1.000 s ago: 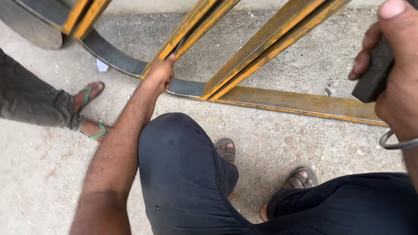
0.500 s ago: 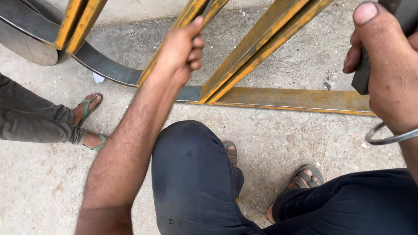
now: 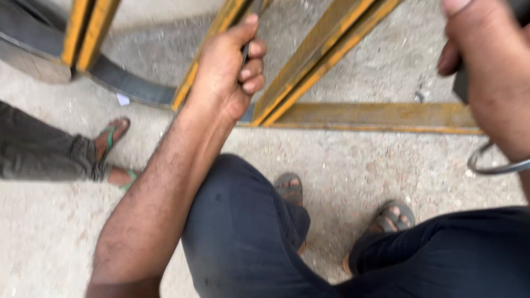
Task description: Bending metal strips into a frame using a square metal tube as a lever/hammer.
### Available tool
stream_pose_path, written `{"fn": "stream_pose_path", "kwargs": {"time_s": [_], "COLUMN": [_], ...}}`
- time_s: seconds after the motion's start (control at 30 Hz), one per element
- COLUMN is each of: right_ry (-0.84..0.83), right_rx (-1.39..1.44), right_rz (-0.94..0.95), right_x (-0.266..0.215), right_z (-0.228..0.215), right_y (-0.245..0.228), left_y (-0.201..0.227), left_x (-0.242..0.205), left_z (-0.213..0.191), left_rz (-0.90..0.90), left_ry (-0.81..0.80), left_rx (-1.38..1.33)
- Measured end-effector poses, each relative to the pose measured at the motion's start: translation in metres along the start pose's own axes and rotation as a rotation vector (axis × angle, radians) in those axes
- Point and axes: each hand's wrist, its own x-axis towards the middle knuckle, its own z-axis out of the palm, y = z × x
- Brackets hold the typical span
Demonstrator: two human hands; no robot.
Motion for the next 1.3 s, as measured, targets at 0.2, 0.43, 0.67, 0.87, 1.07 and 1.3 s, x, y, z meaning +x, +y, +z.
{"fn": "stream_pose_path", "kwargs": {"time_s": [0.2, 0.43, 0.67, 0.87, 1.07, 1.3], "right_ry": [-0.009, -0.013, -0.058, -0.065, -0.056, -0.022], "right_rx": [-0.038, -0.158, -0.168, -0.115, -0.096, -0.138], "right_rz": [-0.029, 0.037, 0.042, -0.031, -0.029, -0.141], "right_x": [0.001, -0.002, 0.003, 0.004, 0.004, -0.01], "right_z": [-0.002, -0.002, -0.006, -0.007, -0.006, -0.008], "right_y": [-0.004, -0.004, 0.004, 0.057, 0.035, 0.026], "left_y": [-0.011, -0.002, -0.056, -0.084, -0.08, -0.07], "left_x": [0.001, -0.048, -0.051, -0.062, -0.069, -0.013], "left_z": [-0.016, 0.037, 0.083, 0.053, 0.049, 0.05], "left_rz": [-0.029, 0.246, 0.325, 0.034, 0.184, 0.123], "left_ry": [0.078, -0.32, -0.302, 0.057, 0.07, 0.08], "left_rx": [-0.029, 0.148, 0.04, 0.067, -0.093, -0.058]}}
